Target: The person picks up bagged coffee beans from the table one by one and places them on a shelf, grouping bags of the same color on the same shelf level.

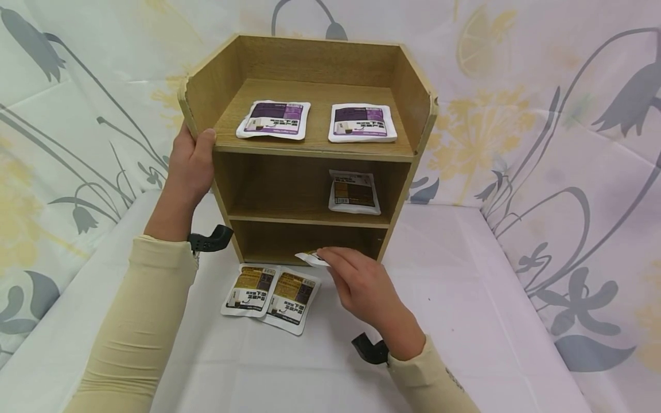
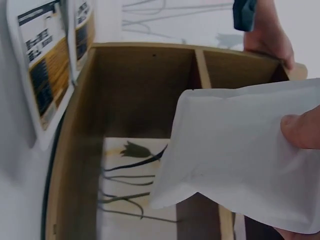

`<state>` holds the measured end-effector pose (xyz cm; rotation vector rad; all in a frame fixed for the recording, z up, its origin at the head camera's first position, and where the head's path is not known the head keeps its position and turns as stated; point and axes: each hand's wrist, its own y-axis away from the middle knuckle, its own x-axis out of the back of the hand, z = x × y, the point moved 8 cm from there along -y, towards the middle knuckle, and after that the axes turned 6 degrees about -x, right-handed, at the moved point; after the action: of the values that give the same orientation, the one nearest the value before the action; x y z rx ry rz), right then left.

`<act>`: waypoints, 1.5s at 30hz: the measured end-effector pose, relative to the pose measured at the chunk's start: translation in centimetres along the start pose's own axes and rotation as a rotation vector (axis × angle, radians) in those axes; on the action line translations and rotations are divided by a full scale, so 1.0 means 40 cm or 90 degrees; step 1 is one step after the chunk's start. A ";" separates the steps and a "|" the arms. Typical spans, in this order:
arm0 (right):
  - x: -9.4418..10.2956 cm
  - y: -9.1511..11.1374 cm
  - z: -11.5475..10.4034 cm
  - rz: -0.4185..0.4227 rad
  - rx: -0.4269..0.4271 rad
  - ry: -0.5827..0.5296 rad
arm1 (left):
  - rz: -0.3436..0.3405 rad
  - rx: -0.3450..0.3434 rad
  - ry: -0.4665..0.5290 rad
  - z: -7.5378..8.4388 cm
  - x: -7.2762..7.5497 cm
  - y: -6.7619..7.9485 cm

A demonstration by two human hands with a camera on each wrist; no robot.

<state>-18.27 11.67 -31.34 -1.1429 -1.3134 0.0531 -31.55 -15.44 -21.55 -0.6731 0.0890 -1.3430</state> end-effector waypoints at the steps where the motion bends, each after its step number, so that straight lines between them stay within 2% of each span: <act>1: 0.003 -0.004 -0.004 0.007 0.005 -0.003 | -0.001 0.002 -0.001 -0.001 0.000 0.000; 22: 0.054 -0.077 -0.067 0.150 0.059 -0.057 | -0.004 0.007 -0.001 -0.004 -0.003 0.002; 34: 0.038 -0.110 -0.067 0.169 0.072 -0.073 | -0.004 0.005 -0.007 -0.002 0.000 0.002; 45: -0.008 -0.128 -0.057 0.164 0.073 -0.034 | -0.006 0.004 -0.005 -0.002 -0.002 0.002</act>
<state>-19.44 7.54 -27.74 -1.2128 -1.1877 0.3464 -31.53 -15.41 -21.69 -0.6746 0.0756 -1.3490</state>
